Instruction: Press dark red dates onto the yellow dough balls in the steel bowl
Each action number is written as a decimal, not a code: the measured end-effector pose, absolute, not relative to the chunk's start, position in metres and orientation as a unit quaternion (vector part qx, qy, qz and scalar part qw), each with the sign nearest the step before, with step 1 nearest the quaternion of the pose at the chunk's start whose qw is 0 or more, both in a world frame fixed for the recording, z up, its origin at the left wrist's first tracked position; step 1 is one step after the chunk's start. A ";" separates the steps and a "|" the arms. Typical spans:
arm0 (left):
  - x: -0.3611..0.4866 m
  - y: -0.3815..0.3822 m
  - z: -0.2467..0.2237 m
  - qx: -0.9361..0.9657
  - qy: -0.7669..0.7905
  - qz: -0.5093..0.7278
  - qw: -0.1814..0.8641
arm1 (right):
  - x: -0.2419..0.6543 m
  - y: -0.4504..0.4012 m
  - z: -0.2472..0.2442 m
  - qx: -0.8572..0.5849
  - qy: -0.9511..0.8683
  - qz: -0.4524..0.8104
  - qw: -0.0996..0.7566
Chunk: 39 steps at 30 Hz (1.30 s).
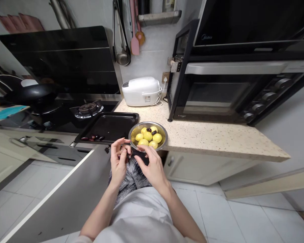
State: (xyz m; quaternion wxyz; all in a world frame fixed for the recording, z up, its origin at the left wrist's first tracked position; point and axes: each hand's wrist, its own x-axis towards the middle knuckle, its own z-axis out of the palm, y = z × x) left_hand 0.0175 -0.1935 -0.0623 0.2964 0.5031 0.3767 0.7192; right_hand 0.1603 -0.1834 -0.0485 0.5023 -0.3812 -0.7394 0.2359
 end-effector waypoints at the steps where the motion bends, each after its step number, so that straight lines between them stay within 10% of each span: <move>1: 0.018 -0.195 -0.062 0.502 0.376 0.719 0.299 | 0.157 -0.185 -0.049 -0.375 -0.737 0.256 0.501; 20: 0.019 -0.191 -0.059 0.466 0.381 0.735 0.311 | 0.181 -0.154 -0.053 -0.464 -0.640 0.186 0.584; 39: 0.016 -0.193 -0.068 0.489 0.381 0.707 0.341 | 0.185 -0.118 -0.064 -0.554 -0.688 0.050 0.466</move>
